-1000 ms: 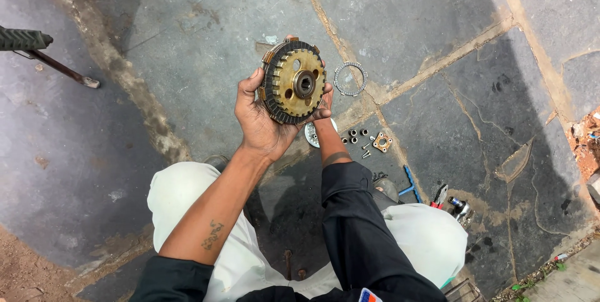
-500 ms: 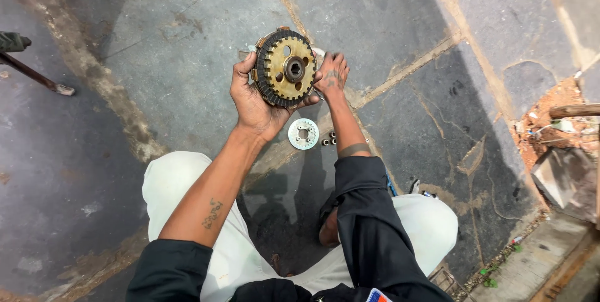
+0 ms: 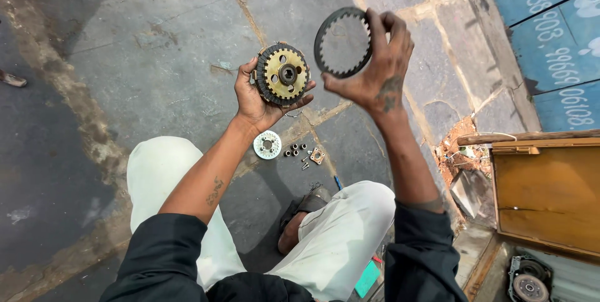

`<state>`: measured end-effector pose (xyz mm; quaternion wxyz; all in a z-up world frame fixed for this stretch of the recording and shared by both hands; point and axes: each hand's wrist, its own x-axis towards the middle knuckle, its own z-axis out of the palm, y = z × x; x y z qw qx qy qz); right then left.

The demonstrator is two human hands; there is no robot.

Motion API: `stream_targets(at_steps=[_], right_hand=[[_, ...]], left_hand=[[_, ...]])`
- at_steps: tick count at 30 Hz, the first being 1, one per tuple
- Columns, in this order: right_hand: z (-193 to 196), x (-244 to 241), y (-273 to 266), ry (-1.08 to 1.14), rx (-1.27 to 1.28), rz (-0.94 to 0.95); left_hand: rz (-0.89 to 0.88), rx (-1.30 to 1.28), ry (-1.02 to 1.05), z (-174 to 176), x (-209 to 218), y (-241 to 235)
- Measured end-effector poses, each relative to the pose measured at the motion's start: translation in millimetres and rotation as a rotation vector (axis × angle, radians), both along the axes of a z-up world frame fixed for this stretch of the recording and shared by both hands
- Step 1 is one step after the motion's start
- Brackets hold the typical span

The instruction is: The person sits on the ground and assembles a motorcycle clutch, stacking friction and steel plates one at a time onto the clutch hub, aligning each plate's tabs, then fitting the pressure plate and pressing the stack together by hand.

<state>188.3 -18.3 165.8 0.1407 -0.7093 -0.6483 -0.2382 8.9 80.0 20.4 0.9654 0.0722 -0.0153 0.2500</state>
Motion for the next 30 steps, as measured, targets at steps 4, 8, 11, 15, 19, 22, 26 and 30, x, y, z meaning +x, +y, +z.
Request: stream_targets(at_steps=[4, 8, 11, 15, 19, 22, 26, 30], right_hand=[[-16.9, -72.8, -45.6, 0.076, 0.027, 0.044], [-53.8, -104.8, -77.5, 0.165, 0.045, 0.018], [-69.8, -98.0, -90.2, 0.23, 0.075, 0.001], [-76.8, -89.1, -103.3, 0.268, 0.077, -0.031], [-82.0, -88.5, -106.7, 0.308, 0.057, -0.021], [-83.1, -87.0, -108.0, 0.324, 0.04, -0.026], [-83.1, -84.9, -107.2, 0.355, 0.016, -0.045], [-87.8, -80.0, -103.8, 0.36, 0.012, -0.056]], left_hand=[[-0.014, 0.002, -0.026, 6.0, -7.2, -18.5], [-0.096, 0.043, -0.062, -3.6, -9.1, -43.5], [-0.095, 0.074, 0.035, -17.0, -7.8, -63.7], [-0.16, 0.115, 0.141, 2.2, -15.2, -80.2], [-0.198, 0.042, 0.213, -27.4, -6.4, -87.7], [-0.176, 0.034, 0.209, -19.2, -6.0, -90.2], [-0.133, 0.099, 0.206, 2.4, -8.0, -91.0], [-0.121, 0.119, 0.232, -3.3, -3.8, -89.7]])
